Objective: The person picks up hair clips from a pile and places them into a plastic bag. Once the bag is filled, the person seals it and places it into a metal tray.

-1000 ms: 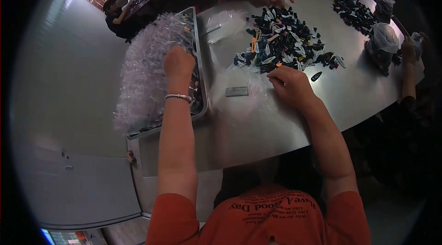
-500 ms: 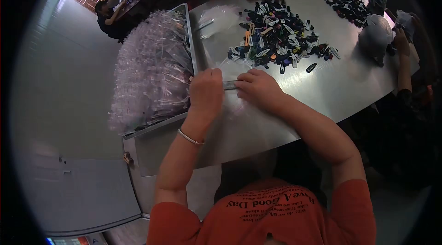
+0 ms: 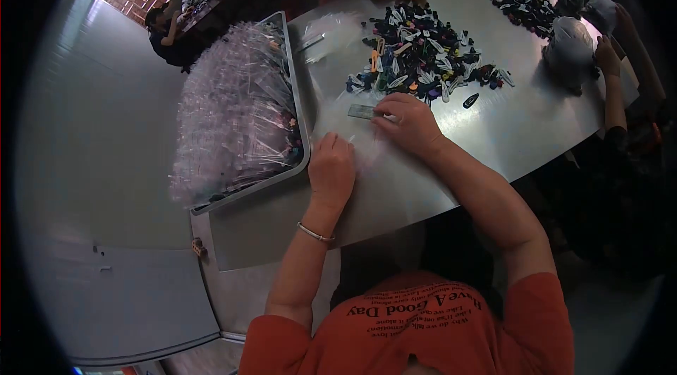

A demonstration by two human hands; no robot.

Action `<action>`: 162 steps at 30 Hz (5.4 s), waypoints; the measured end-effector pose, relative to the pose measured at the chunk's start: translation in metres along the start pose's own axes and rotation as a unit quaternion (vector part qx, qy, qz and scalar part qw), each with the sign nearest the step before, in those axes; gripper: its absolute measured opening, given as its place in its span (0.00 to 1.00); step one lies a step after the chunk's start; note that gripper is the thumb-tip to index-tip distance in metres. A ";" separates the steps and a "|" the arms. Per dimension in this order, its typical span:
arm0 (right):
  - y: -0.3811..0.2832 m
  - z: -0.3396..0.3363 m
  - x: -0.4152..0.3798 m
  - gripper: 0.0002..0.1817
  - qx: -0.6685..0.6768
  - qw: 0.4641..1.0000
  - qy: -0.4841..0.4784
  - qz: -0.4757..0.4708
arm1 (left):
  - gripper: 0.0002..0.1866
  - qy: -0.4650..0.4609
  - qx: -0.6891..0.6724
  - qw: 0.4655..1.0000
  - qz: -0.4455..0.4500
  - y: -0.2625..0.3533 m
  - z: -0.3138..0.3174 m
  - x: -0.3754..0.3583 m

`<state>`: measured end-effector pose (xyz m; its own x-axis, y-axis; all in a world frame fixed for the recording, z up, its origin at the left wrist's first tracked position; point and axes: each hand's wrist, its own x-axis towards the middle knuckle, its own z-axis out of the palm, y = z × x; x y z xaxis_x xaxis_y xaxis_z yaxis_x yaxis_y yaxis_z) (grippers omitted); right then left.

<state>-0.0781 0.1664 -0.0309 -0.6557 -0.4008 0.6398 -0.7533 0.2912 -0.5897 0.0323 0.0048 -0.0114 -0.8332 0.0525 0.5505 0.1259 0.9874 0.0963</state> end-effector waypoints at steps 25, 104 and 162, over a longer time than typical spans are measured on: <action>-0.004 -0.039 0.019 0.10 0.409 0.857 -0.014 0.313 | 0.17 0.197 -0.198 0.960 -0.024 0.033 0.005 0.058; -0.025 -0.015 0.011 0.07 -0.051 0.983 0.125 -0.123 | 0.17 -0.036 -0.878 0.332 -0.343 0.041 0.016 0.041; -0.070 -0.093 -0.015 0.04 -0.037 0.995 -0.019 0.090 | 0.35 -0.002 -0.888 0.170 -0.427 0.026 0.018 0.043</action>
<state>-0.0207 0.2324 0.0464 -0.7784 -0.3690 0.5078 -0.6271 0.4230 -0.6540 -0.0101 0.0350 0.0001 -0.9560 0.0058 -0.2933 -0.0798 -0.9672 0.2410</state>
